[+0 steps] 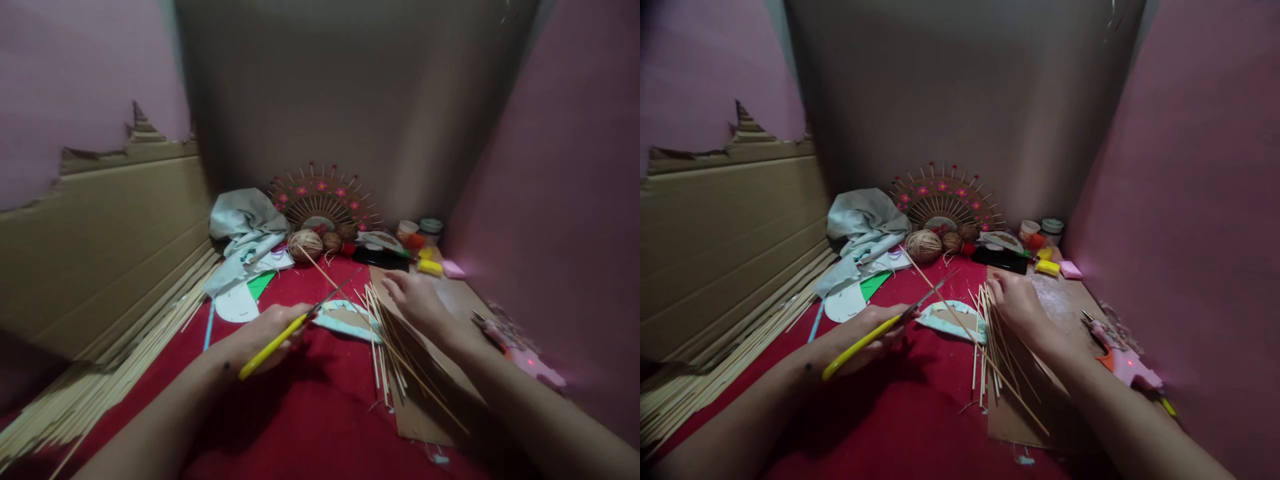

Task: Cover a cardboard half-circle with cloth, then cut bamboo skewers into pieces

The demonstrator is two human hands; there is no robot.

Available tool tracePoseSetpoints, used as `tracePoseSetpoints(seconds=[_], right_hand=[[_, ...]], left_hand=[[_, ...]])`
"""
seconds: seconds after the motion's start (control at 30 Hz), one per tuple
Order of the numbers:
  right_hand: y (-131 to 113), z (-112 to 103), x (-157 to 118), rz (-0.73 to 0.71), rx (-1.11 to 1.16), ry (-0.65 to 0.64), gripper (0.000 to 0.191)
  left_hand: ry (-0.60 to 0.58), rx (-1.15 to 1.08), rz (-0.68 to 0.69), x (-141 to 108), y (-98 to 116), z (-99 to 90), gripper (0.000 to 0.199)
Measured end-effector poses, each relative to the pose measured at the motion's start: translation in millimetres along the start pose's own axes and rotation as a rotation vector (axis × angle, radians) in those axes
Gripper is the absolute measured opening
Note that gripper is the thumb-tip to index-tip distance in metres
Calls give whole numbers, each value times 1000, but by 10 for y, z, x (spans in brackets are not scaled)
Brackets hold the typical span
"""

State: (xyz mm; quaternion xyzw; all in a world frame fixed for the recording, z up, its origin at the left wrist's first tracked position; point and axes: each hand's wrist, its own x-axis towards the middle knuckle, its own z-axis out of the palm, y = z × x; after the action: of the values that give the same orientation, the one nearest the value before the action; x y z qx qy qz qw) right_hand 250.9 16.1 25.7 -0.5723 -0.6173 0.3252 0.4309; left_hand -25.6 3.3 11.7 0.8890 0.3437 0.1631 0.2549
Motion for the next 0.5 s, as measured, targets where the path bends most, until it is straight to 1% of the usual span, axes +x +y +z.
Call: tracePoseSetpoints(seconds=[0.03,0.07,0.1,0.13,0.17,0.2,0.23,0.3,0.33,0.4,0.43,0.5], right_hand=[[-62,16,-65,-32,-8,12,12],[-135,36,-142,-54,-28,-39,18],[-213,63,-224,-19,10,-167,24],[-288,97,-304,45,76,-294,27],[-351,136,-375,103,114,-373,26],[-395,179,-434,136,90,-415,24],[-417,225,-478,112,61,-378,20],[-393,310,-528,-25,27,-216,17],[-358,345,-539,-91,5,-165,19],[-277,388,-543,-163,10,-134,24],[-245,395,-541,-164,38,-141,25],[-216,380,-535,-116,147,-181,24]], left_hand=[[7,35,-5,1,-7,7,22],[17,71,-14,2,-12,17,24],[28,102,-26,3,-14,27,26],[36,124,-37,4,-11,38,27],[41,136,-45,5,-2,48,27],[37,141,-49,5,11,56,27],[30,142,-51,4,27,63,28],[15,146,-56,0,61,71,27],[10,150,-59,-3,74,74,26],[10,146,-53,-6,92,80,24],[22,128,-34,-5,97,84,24],[65,63,31,5,106,95,27]])
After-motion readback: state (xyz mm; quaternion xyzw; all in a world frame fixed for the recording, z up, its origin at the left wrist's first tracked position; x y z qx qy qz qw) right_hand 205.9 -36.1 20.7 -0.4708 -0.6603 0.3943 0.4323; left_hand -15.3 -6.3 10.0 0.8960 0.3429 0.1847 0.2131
